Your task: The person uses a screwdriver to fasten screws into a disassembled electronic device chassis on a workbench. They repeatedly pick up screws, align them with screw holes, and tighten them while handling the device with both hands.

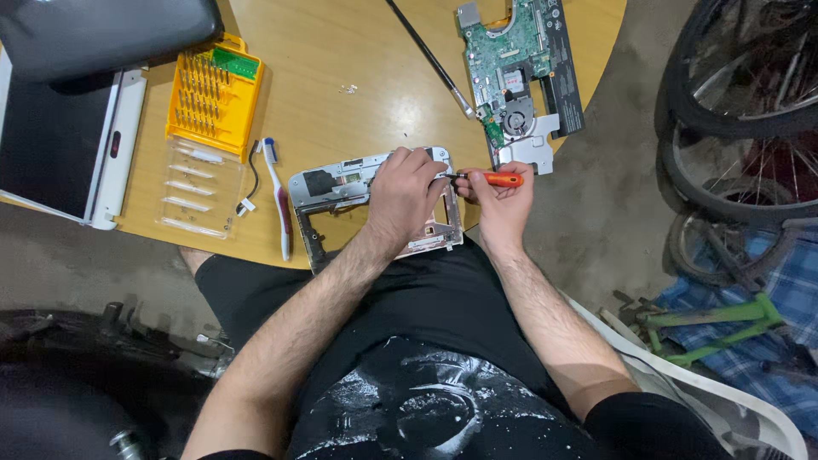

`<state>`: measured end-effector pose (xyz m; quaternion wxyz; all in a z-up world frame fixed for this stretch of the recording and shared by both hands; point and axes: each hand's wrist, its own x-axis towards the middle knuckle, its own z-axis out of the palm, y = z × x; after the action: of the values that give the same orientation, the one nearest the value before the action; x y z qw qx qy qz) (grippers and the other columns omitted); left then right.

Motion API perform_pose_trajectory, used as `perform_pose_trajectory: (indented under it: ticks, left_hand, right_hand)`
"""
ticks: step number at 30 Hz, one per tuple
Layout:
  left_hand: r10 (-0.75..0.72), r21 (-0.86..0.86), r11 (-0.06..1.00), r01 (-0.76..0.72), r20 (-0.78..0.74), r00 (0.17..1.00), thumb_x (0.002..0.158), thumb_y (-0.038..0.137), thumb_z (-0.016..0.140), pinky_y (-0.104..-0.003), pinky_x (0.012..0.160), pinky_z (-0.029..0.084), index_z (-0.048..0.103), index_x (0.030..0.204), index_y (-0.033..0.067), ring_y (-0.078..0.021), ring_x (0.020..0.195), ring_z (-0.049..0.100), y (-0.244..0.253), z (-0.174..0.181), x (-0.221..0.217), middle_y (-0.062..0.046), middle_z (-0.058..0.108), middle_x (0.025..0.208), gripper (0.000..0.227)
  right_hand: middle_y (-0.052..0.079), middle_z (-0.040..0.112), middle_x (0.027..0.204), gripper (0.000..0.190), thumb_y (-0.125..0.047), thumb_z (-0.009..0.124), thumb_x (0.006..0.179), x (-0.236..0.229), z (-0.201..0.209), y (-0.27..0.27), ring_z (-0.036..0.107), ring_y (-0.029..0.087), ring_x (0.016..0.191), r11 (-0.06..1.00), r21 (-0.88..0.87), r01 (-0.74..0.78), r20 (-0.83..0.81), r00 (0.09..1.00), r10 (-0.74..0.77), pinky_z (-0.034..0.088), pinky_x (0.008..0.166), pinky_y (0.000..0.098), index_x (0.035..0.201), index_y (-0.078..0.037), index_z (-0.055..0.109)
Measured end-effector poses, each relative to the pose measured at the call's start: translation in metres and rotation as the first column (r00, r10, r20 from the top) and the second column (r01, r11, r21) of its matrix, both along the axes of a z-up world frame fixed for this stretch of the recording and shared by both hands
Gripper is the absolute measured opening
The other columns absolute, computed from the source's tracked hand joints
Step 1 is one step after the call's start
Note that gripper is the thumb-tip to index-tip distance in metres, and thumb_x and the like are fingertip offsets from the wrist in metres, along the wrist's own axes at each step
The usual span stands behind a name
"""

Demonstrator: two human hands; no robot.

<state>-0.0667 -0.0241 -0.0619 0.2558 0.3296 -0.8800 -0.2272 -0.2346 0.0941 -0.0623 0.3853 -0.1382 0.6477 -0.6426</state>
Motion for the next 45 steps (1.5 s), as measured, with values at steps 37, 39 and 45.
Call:
perform_pose_trajectory:
  ticks: [37,39,45]
  left_hand:
    - [0.042,-0.067,0.997,-0.034,0.109,0.993,0.117,0.034,0.086,-0.037,0.099,0.061,0.085,0.114,0.0254,-0.0165,0.113,0.072,0.008,-0.017,-0.006,0.005,0.069,0.103,0.009]
    - [0.053,-0.080,0.996,-0.044,0.120,0.991,0.115,0.037,0.089,-0.037,0.099,0.062,0.087,0.114,0.0260,-0.0154,0.113,0.074,0.008,-0.021,-0.006,0.006,0.071,0.102,0.012]
    - [-0.012,0.002,1.000,0.012,0.125,0.992,0.117,0.034,0.088,-0.038,0.101,0.064,0.086,0.122,0.0249,-0.0172,0.119,0.076,0.002,-0.006,0.002,0.004,0.075,0.112,0.011]
  right_hand:
    - [0.032,0.089,0.121,0.041,0.006,0.076,0.118,-0.003,-0.007,0.005,0.093,0.032,0.097,0.998,-0.039,-0.054,-0.057,0.997,0.052,0.082,0.086,0.0366,0.134,-0.008,0.041]
    - [0.031,0.089,0.121,0.043,0.005,0.078,0.117,-0.002,-0.007,0.005,0.093,0.030,0.097,0.998,-0.051,-0.046,-0.049,0.998,0.043,0.081,0.086,0.0363,0.135,-0.008,0.041]
    - [0.031,0.089,0.122,0.043,0.009,0.076,0.117,-0.005,-0.009,0.005,0.093,0.032,0.099,0.998,-0.061,-0.031,-0.075,0.997,0.027,0.082,0.088,0.0394,0.135,-0.009,0.041]
